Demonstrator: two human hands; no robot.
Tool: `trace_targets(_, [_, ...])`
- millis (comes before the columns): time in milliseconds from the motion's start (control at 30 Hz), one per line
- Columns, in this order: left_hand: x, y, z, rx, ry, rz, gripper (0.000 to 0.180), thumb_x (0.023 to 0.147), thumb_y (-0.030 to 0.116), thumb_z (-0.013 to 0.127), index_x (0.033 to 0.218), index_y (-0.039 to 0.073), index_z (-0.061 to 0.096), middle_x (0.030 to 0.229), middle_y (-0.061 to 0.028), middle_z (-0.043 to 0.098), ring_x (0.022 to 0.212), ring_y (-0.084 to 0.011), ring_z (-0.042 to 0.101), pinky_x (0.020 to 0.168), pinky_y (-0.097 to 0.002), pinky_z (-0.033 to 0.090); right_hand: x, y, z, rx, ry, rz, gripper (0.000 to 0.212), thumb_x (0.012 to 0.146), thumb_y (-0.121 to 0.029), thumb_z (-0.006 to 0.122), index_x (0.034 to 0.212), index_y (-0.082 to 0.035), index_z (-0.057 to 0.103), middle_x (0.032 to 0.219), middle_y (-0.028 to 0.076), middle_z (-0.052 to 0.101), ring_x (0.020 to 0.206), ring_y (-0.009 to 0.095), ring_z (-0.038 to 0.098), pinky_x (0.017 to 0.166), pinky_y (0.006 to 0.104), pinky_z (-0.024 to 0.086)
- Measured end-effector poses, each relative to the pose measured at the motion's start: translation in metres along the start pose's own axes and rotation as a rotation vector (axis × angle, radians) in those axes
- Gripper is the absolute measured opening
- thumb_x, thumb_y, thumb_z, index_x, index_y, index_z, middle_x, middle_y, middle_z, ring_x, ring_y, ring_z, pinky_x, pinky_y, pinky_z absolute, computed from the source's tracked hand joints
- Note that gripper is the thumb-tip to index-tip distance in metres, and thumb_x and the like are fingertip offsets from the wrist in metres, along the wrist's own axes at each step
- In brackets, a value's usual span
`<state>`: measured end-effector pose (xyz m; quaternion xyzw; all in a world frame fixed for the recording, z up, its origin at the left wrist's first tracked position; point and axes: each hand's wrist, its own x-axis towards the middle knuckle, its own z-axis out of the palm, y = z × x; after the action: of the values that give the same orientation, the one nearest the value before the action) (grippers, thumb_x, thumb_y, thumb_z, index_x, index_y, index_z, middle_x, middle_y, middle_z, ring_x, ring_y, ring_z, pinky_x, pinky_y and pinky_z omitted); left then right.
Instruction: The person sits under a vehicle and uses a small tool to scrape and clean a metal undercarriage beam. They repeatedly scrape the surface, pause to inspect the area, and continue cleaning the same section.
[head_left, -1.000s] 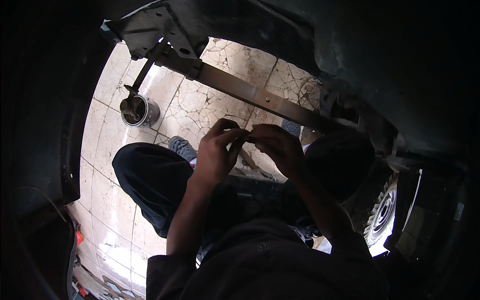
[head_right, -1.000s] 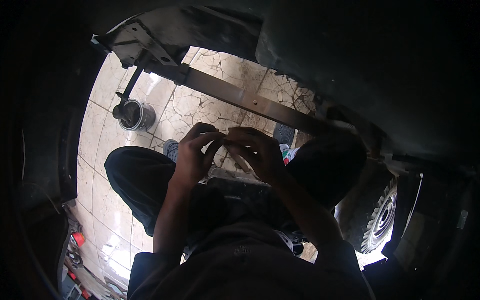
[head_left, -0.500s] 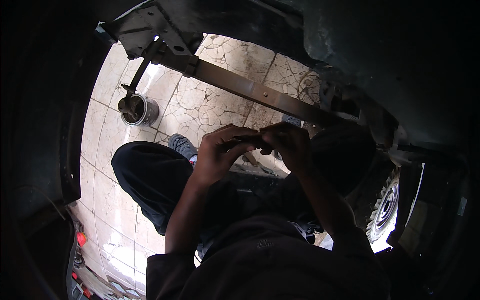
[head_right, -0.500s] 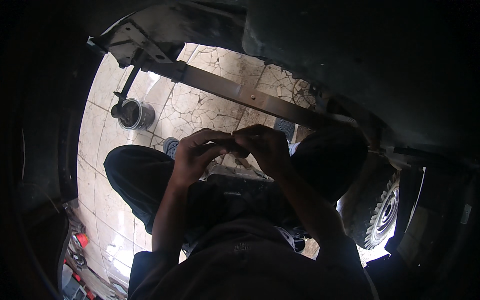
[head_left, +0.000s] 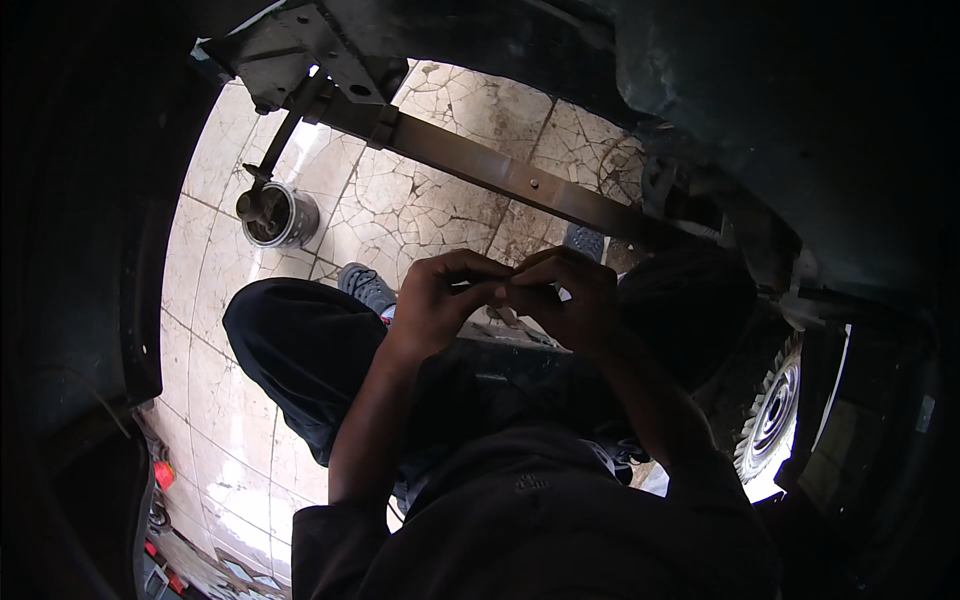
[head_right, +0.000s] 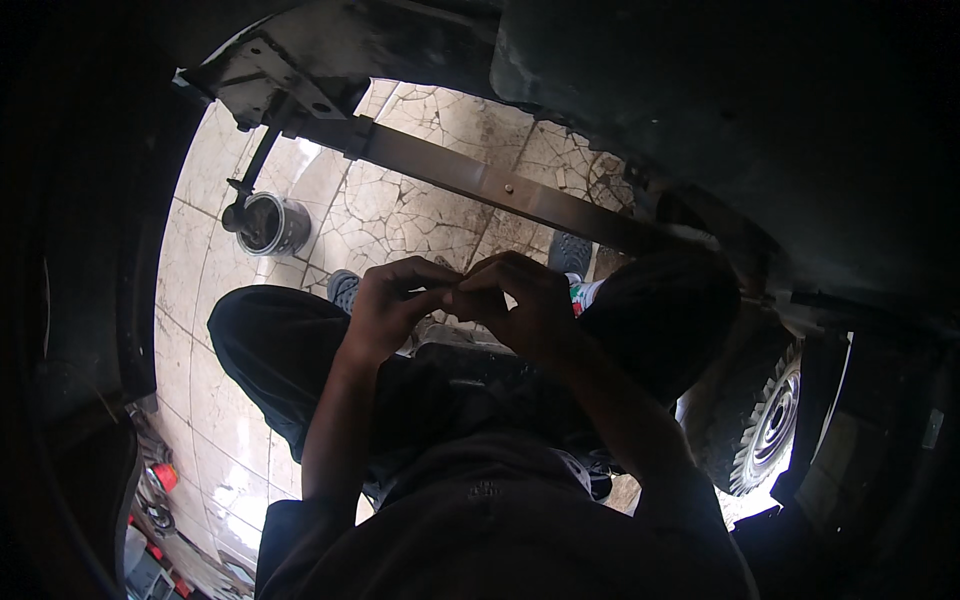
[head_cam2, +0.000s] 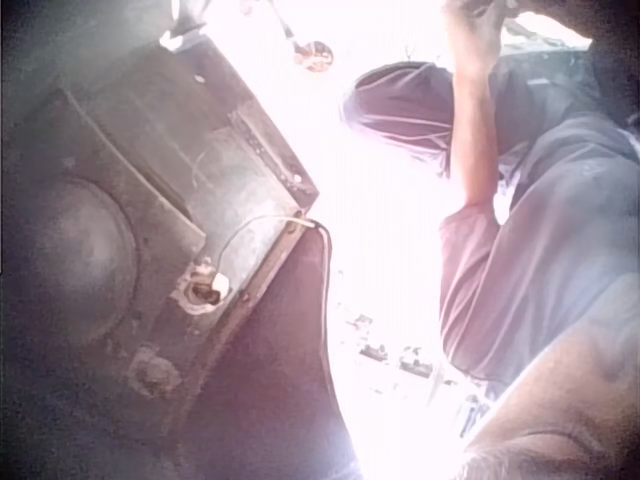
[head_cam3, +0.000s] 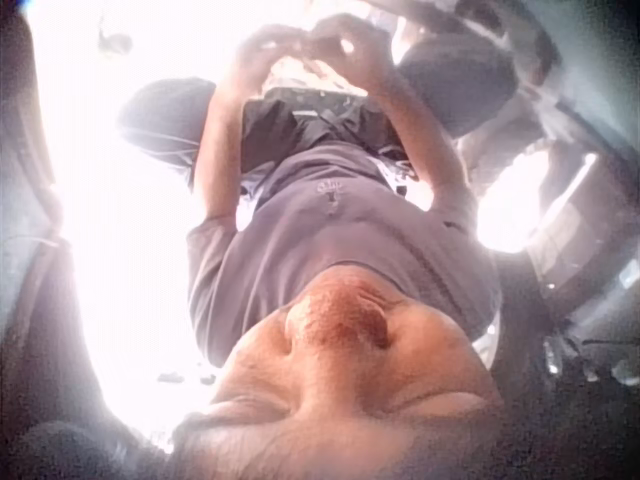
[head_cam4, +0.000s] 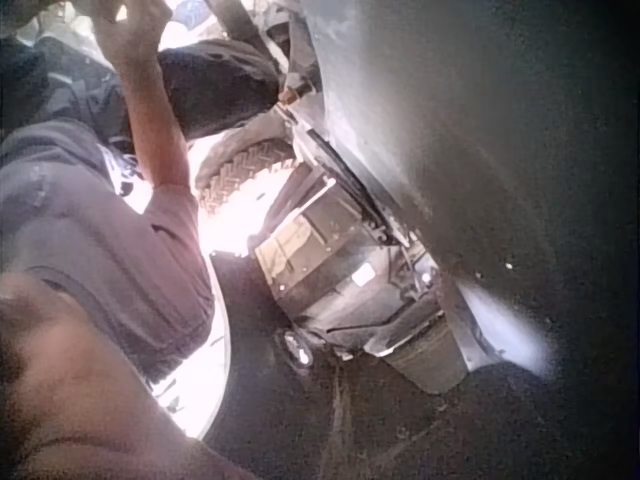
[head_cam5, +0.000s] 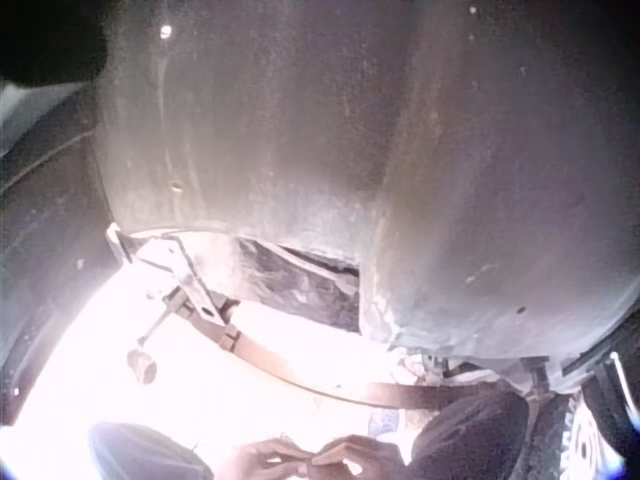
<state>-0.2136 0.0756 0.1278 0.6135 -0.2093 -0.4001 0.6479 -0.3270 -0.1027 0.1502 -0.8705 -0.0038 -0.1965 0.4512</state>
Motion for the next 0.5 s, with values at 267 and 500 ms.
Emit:
trace_targets(267, [0.003,0.011,-0.003,0.000,-0.004,-0.106,0.027,0.091,0.009,0.079,0.114,-0.004,0.073,0.099,-0.0113,0.077,0.087,-0.0140,0.072,0.079,-0.0287,0.057,-0.001,0.002,0.002,0.055,0.030,0.096,0.020,0.085,-0.012,0.085,0.099,-0.008,0.071,0.090,0.009,0.075,0.079,0.019,0.076,0.067,0.0292,0.059])
trace_targets(500, [0.004,0.001,0.004,0.046,0.094,-0.081,0.034,0.092,0.017,0.080,0.121,0.000,0.072,0.102,-0.0106,0.078,0.094,-0.0151,0.073,0.086,-0.0298,0.056,-0.004,0.018,-0.002,0.155,0.023,0.514,0.012,0.093,-0.010,0.076,0.097,-0.002,0.069,0.093,0.010,0.076,0.080,0.015,0.076,0.069,0.0282,0.059])
